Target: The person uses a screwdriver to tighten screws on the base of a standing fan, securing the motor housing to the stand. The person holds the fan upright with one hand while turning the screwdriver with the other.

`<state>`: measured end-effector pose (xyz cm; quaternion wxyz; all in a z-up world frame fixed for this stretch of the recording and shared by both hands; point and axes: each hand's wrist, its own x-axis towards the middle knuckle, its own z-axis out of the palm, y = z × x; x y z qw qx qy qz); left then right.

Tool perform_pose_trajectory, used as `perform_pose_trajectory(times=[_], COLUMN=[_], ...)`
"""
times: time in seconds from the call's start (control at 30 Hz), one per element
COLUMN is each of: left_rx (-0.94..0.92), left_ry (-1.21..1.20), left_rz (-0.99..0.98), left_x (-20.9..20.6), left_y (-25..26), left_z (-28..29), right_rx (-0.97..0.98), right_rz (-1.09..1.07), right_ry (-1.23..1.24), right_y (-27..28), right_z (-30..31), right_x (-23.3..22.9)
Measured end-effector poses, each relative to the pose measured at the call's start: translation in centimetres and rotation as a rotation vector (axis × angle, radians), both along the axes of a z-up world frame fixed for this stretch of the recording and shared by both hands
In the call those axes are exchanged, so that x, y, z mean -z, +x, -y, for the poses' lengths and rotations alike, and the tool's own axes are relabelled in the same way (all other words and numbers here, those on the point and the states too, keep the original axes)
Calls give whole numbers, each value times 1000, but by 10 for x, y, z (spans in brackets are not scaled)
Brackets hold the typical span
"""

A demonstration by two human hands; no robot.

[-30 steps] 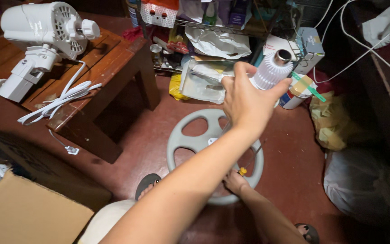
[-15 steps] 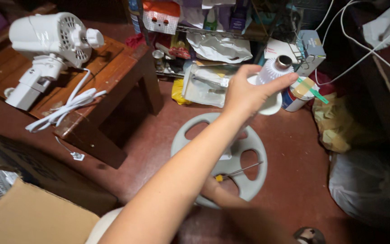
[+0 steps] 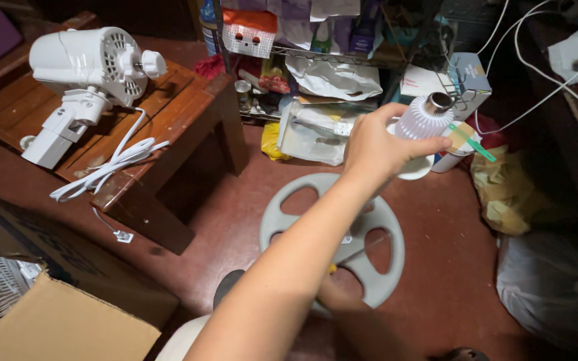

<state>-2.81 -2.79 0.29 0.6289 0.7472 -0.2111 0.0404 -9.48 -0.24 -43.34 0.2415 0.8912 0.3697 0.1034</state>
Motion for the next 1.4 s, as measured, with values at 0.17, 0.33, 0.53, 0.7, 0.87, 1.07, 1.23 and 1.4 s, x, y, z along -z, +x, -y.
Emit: perform_pose_trajectory(times=[0.17,0.33,0.53,0.7,0.87,1.07,1.23,1.4], left_rx=[-139,-252,-278,-270,-224,-67,4,116], left_ry=[-10,65,63,67,65,-25,-18,-52], left_rz=[17,-45,-94,-67,9,82,210,254], left_x=[-2,-16,-22,-13,-3,10,17,16], left_y=[-9,-21,-24,-19,-9,8,22,31], left_z=[6,0,-12,-11,-10,-18,-24,-30], right_rx=[-17,17,128,106,53,29,48,95], right_rz=[-61,-171,-442,-451,-491,-400,-306,-175], right_ry=[-10,-6,-210,-226,-129,92,247,376], right_y=[-18,-40,-56,-63,-65,-73,-76,-73], right_z=[31,82,130,138,137,128,128,150], right_x=[4,15,28,30,-3,-79,-142,-216])
